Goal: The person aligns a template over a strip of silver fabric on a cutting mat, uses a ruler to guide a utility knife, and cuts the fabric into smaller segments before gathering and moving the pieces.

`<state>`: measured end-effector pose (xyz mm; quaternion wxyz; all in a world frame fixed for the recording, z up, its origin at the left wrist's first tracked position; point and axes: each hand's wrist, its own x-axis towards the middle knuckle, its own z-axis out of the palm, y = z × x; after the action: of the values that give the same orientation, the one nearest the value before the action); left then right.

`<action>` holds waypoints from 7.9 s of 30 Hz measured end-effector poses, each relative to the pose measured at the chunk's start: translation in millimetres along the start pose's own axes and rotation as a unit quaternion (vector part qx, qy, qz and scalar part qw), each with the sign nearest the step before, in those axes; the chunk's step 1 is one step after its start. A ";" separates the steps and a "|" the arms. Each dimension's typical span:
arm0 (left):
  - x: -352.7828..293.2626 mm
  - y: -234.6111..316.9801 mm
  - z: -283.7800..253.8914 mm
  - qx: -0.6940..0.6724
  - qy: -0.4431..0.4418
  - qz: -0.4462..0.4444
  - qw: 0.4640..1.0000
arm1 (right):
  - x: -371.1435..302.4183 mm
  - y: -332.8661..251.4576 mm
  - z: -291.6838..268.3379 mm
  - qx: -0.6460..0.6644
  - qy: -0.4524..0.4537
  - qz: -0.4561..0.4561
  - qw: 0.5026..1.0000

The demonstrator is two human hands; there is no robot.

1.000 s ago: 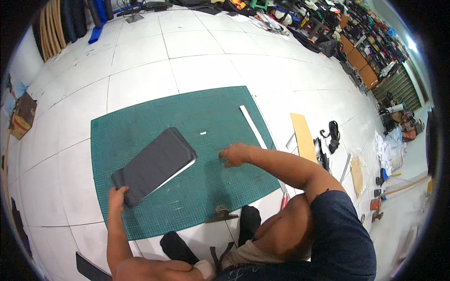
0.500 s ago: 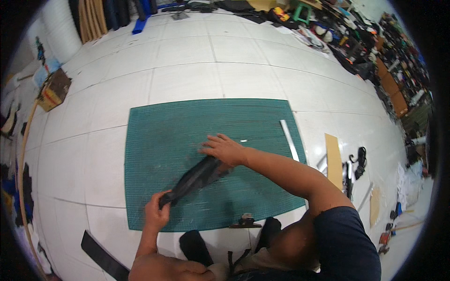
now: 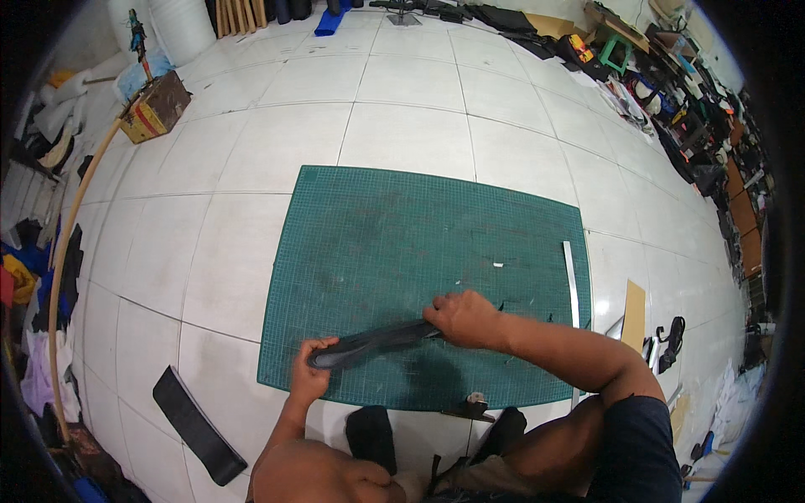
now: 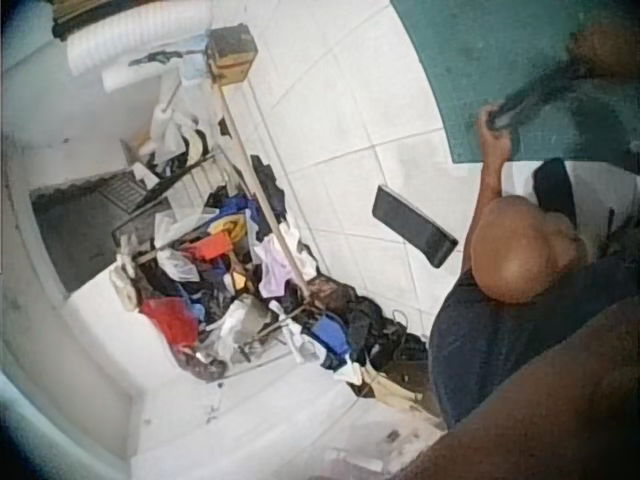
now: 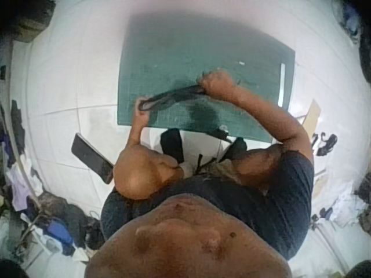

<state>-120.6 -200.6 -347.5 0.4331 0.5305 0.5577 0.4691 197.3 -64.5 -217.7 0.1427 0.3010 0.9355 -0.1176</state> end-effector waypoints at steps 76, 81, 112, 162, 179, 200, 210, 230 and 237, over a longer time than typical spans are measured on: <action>-306.7 -88.6 -223.7 -0.306 0.649 -0.268 0.643 | -43.7 182.0 77.1 0.252 0.087 0.220 0.938; -265.5 -11.3 -278.3 -0.103 0.602 -0.299 0.734 | -53.2 201.8 61.0 0.401 0.219 0.242 0.856; 159.8 572.1 -76.0 -0.107 0.356 -0.394 0.841 | -452.8 63.0 -235.5 0.623 -0.075 0.609 0.485; 1610.5 609.9 644.6 -0.286 0.282 -0.322 0.857 | 203.1 1294.1 -586.1 0.607 0.096 0.360 0.702; 1952.8 328.9 848.1 -0.502 0.300 -0.177 0.792 | 204.1 1468.9 -583.6 0.785 -0.226 0.372 0.442; 1862.9 105.5 834.8 -0.376 0.314 -0.421 0.764 | 211.7 1489.8 -582.1 0.809 -0.207 0.386 0.393; 1857.8 138.7 847.8 -0.193 0.290 -0.508 0.788 | 216.5 1478.6 -580.6 0.785 -0.220 0.406 0.413; 1234.2 550.3 631.0 -0.059 0.080 -0.675 0.731 | 194.4 1423.0 -517.5 0.412 -0.064 0.077 0.906; 989.9 653.9 592.3 -0.149 0.408 -0.602 0.670 | 239.6 1323.1 -673.9 0.164 -0.242 -0.086 0.953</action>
<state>520.0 823.2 200.1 0.4244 -0.2360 0.7997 0.3531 668.2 1315.3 151.7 0.3024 0.2016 0.8631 -0.3507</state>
